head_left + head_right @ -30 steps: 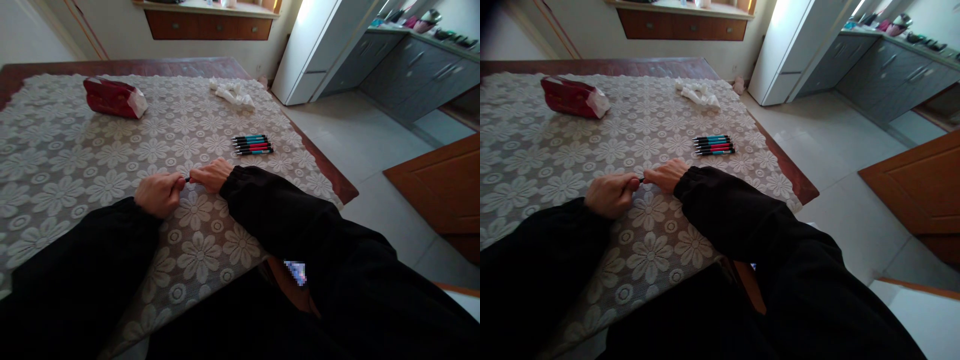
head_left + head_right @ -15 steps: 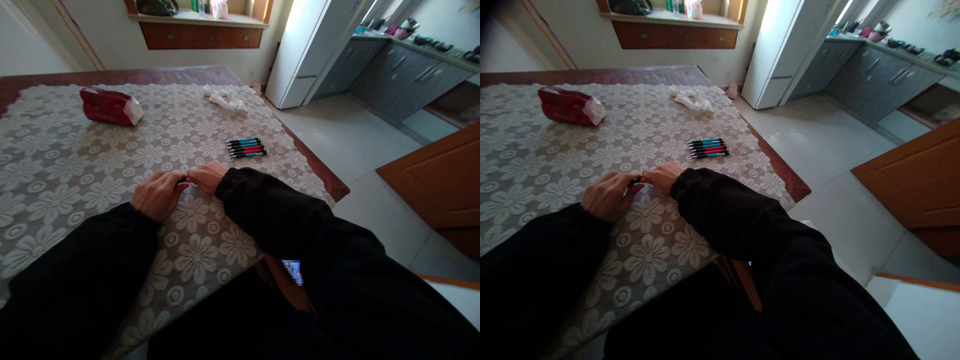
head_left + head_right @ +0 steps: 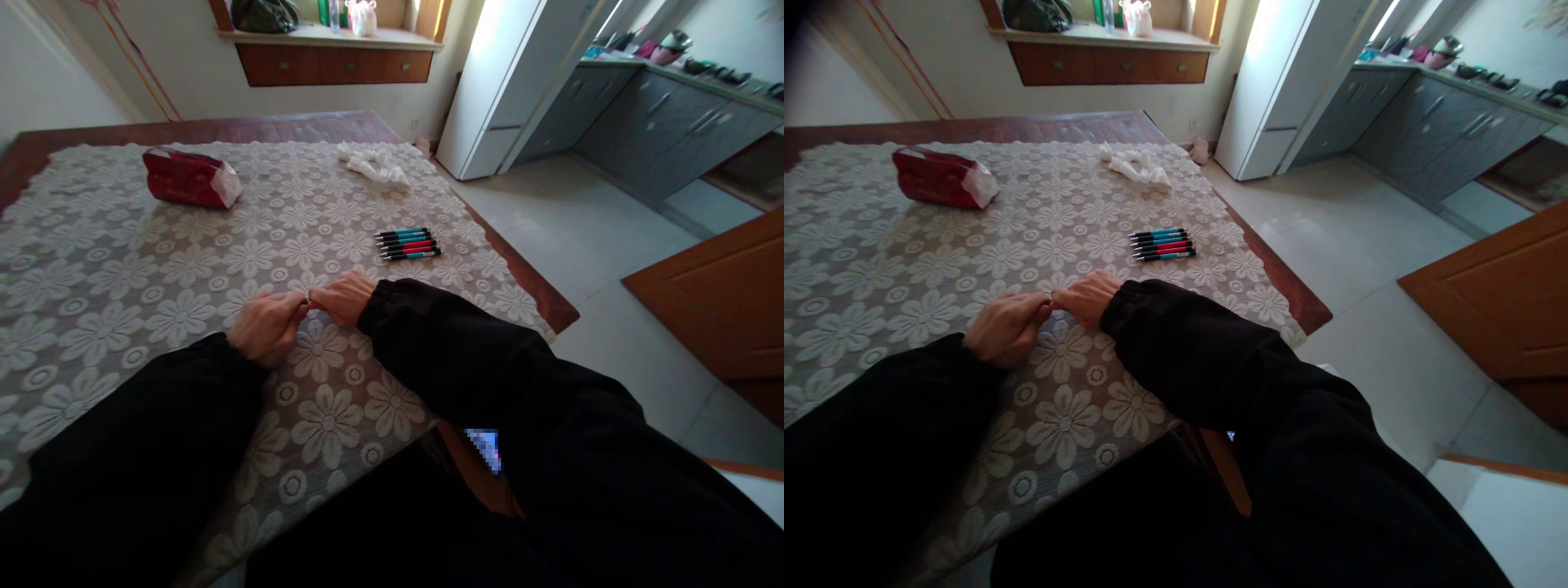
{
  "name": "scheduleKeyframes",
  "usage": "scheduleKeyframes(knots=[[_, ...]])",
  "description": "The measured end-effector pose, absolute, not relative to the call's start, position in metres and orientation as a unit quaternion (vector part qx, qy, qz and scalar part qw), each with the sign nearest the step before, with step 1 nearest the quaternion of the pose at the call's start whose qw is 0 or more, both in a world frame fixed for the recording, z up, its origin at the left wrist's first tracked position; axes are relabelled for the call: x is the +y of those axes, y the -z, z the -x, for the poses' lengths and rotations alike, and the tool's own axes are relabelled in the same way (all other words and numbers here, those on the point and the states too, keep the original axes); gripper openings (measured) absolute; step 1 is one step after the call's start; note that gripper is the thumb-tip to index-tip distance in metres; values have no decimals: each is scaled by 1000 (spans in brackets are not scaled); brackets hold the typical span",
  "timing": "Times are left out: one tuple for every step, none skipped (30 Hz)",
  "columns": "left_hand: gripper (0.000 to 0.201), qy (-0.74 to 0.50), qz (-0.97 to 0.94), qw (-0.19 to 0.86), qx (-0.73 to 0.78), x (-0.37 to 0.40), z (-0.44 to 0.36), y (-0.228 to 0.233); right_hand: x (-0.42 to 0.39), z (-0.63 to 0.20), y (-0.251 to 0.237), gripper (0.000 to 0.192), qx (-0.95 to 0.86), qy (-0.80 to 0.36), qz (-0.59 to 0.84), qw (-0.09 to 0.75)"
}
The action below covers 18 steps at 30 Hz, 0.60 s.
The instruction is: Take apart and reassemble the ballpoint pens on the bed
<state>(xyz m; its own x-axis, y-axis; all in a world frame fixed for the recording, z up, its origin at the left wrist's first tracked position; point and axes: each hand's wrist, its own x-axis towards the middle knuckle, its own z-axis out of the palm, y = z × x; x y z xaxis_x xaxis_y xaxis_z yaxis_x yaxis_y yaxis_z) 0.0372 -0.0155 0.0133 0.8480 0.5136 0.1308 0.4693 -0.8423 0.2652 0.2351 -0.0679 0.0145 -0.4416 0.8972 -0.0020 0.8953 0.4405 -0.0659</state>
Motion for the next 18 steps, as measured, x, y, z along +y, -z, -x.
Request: scheduleKeyframes(knots=[[34,-99,-951,128,264,-16,-37,-14,-68,-235,-15,30,-851,-25,524,16],[36,-99,-946,144,275,-15,-37,-14,-68,-235,-15,29,-854,-20,519,18],[39,-101,-939,159,288,-15,-38,-14,-68,-235,-15,28,-857,-16,514,24],[41,-103,-932,172,302,-15,-38,-14,-67,-234,-14,28,-860,-11,510,33],[44,-107,-926,181,314,-15,-38,-13,-67,-235,-13,28,-860,-6,508,44],[45,-114,-922,182,321,-14,-38,-13,-66,-235,-12,29,-858,-3,510,56],[44,-124,-922,175,324,-14,-39,-13,-65,-235,-10,31,-854,1,516,69],[44,-139,-923,160,321,-14,-39,-12,-64,-236,-9,33,-848,2,524,82],[42,-156,-926,140,315,-14,-39,-11,-64,-236,-8,35,-840,3,534,94],[39,-176,-926,122,310,-14,-39,-10,-63,-237,-8,35,-833,1,543,104],[37,-196,-925,111,307,-14,-38,-9,-62,-238,-7,33,-828,-5,550,111],[36,-214,-921,109,308,-15,-38,-9,-62,-238,-7,32,-823,-12,556,114],[36,-227,-915,110,313,-15,-37,-8,-62,-239,-7,30,-821,-20,558,114],[34,-233,-910,111,324,-16,-36,-8,-62,-239,-8,28,-822,-27,558,114],[31,-230,-906,109,337,-16,-36,-8,-63,-239,-8,29,-824,-30,554,113],[30,-222,-904,103,351,-16,-36,-8,-64,-239,-8,30,-829,-30,547,113],[32,-209,-904,95,361,-16,-36,-8,-64,-239,-8,32,-835,-27,537,115],[36,-198,-905,87,366,-16,-36,-9,-65,-240,-9,34,-842,-22,525,119]])
